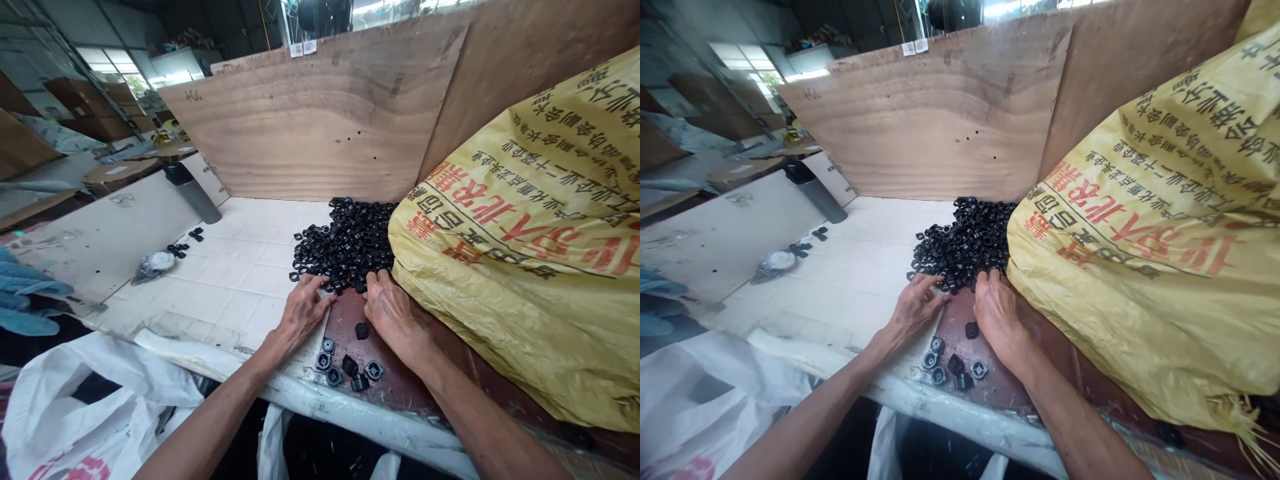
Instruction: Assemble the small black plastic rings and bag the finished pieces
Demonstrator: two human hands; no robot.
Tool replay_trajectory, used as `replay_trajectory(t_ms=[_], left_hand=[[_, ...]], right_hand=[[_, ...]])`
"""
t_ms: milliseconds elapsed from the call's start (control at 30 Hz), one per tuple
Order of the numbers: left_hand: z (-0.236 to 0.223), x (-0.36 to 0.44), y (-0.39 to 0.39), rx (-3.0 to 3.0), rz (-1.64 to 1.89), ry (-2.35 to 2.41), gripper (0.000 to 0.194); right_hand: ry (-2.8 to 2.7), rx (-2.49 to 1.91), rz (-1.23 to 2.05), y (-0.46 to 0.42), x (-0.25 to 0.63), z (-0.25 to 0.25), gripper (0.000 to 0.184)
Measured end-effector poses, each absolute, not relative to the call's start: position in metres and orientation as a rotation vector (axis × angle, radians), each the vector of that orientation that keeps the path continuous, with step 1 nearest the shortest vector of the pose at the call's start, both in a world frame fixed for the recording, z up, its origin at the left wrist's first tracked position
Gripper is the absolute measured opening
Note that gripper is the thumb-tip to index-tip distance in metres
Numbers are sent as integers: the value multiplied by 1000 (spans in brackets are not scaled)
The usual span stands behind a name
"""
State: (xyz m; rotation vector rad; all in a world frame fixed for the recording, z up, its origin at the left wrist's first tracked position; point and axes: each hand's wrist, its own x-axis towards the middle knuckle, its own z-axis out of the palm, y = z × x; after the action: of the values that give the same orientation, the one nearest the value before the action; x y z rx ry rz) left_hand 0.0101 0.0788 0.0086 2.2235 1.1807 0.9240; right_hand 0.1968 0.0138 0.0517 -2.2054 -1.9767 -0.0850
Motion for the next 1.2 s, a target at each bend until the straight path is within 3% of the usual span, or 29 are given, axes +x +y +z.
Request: replay_trajectory(t_ms=[133,567,767,933,1100,1200], left_hand=[[-4,16,87,2445,822,1192,9],[0,-7,52,2334,954,1069,8],[-3,-12,53,2043,927,1133,20],[-8,-12,58,1965,945,1162,30],[-8,-12,57,1920,980,1145,33],[-10,-11,56,1853,972,1080,33]], right_hand=[[-2066,-2150,30,15,193,49,21],[-1980,-2018,-33,23,202,45,20],[-2085,-1781,420,23,211,35,15],[-2112,-1753,539,17,210,34,10],[-2015,-1652,1184,13,192,48,2],[-1812,-1573,1144,17,187,51,6]])
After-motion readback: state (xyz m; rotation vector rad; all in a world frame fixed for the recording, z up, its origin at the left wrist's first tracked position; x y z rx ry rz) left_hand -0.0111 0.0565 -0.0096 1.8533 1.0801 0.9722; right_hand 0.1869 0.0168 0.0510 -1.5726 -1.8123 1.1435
